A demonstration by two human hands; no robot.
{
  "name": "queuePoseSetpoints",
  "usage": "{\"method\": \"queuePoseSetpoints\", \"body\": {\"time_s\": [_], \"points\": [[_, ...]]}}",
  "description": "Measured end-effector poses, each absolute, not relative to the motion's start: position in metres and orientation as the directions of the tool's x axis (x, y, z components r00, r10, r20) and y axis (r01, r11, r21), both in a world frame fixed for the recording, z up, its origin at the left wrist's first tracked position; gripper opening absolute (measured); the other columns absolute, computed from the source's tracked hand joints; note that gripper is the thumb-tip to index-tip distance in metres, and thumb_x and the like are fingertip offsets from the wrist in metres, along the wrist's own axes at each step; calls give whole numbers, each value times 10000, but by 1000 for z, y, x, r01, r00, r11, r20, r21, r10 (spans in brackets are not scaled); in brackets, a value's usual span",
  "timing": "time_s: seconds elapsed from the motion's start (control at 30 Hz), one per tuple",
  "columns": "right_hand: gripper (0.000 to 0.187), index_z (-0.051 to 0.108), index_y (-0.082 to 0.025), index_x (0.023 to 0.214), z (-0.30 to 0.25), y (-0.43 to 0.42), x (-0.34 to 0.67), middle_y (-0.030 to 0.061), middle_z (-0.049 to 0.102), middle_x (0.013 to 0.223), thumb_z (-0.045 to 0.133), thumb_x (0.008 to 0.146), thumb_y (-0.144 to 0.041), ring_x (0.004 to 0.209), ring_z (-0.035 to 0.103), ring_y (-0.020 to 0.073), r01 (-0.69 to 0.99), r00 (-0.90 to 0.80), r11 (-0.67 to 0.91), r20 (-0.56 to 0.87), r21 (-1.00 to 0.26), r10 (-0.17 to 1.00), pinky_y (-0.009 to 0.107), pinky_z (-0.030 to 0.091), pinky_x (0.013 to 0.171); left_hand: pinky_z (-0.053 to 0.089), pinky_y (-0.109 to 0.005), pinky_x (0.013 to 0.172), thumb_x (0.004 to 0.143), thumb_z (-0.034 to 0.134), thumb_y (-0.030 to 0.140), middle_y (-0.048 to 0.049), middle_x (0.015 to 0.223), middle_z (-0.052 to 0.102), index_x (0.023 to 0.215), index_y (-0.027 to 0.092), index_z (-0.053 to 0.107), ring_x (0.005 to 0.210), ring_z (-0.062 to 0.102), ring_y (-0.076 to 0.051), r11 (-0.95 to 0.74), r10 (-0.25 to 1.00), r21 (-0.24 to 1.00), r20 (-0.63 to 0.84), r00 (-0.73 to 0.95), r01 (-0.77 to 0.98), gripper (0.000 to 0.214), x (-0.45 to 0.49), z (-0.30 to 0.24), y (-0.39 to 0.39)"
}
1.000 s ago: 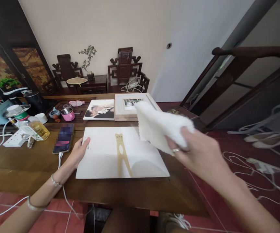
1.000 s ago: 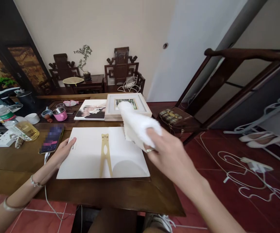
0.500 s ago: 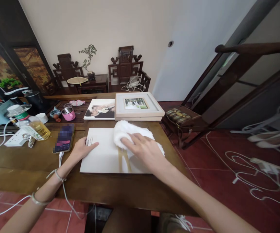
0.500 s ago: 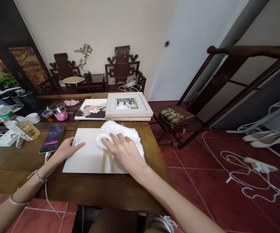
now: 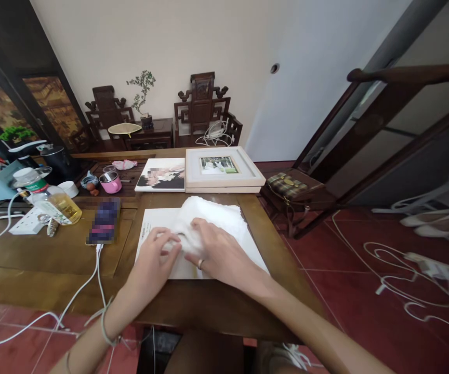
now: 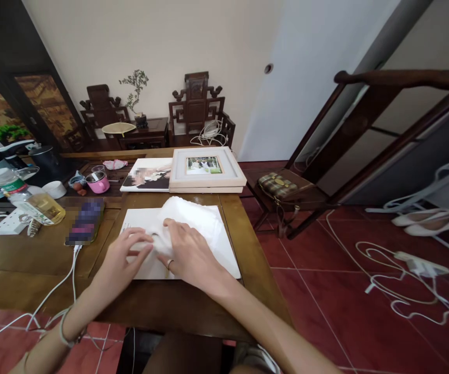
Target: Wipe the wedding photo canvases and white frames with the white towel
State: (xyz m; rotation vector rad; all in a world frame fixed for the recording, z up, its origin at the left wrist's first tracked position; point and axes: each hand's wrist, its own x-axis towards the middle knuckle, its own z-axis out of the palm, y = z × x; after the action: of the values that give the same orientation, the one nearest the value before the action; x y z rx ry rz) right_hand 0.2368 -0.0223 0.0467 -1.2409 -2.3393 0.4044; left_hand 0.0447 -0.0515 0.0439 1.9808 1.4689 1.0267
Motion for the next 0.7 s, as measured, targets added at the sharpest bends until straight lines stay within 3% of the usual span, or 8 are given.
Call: {"method": "queuePoseSetpoints", "body": {"time_s": [0.1,0.2,0.27,0.33,0.43,0.5,0.6,0.7], "points": [[305,505,-206,1116,51,-7,261,102,662,1079,507,884,-404,954,631,248,649,-400,453,232,-612,887,369,484,815,578,-276,710,908,517,364,-107,1183,493,1013,203,665,951,613,-186,-234,971,755,211,111,613,243,55,31,-59],[267,550,-182,1034,47,13,289,137,660,1041,475,881,-387,1008,597,306,767,-194,345,316,-541,929,443,451,864,560,-322,732,953,434,398,-102,1151,521,1088,212,635,848,614,-176,-198,980,711,143,137,675,305,57,25,-52],[271,557,-170,1029,37,21,302,140,666,983,498,849,-363,958,603,316,790,-174,300,275,-535,946,456,462,828,523,-367,809,983,360,387,-76,1010,577,1013,214,638,875,593,-201,-245,969,642,134,209,727,329,58,26,-43],[272,551,-179,1043,26,22,306,119,671,977,523,812,-321,911,621,289,736,-193,301,239,-606,952,436,483,797,475,-399,875,987,343,382,-56,859,595,868,210,634,904,571,-226,-279,960,586,147,238,761,358,61,29,-31],[302,531,-208,1051,14,12,298,90,664,1030,562,757,-271,944,634,252,598,-191,323,261,-734,946,405,508,804,471,-394,824,932,442,495,-63,760,608,727,189,604,851,582,-249,-140,990,635,116,85,760,402,67,34,-12],[313,524,-223,1038,12,1,289,73,654,1023,594,736,-272,961,636,234,513,-180,321,266,-796,947,391,525,807,486,-376,770,847,562,562,-84,802,653,750,169,621,844,613,-263,-15,998,750,55,-40,661,409,69,35,2],[341,522,-236,1020,14,-8,282,58,633,986,657,717,-317,933,639,211,407,-189,301,243,-862,952,353,556,747,516,-344,738,688,755,498,-118,962,708,885,138,665,900,654,-280,46,995,937,-15,-94,345,421,65,34,19],[321,517,-237,1006,14,-3,294,63,638,972,660,755,-379,930,647,206,332,-184,315,267,-889,946,349,562,751,546,-348,721,659,765,509,-147,996,717,964,93,665,893,676,-283,62,992,988,-45,-117,145,526,48,42,26]]}}
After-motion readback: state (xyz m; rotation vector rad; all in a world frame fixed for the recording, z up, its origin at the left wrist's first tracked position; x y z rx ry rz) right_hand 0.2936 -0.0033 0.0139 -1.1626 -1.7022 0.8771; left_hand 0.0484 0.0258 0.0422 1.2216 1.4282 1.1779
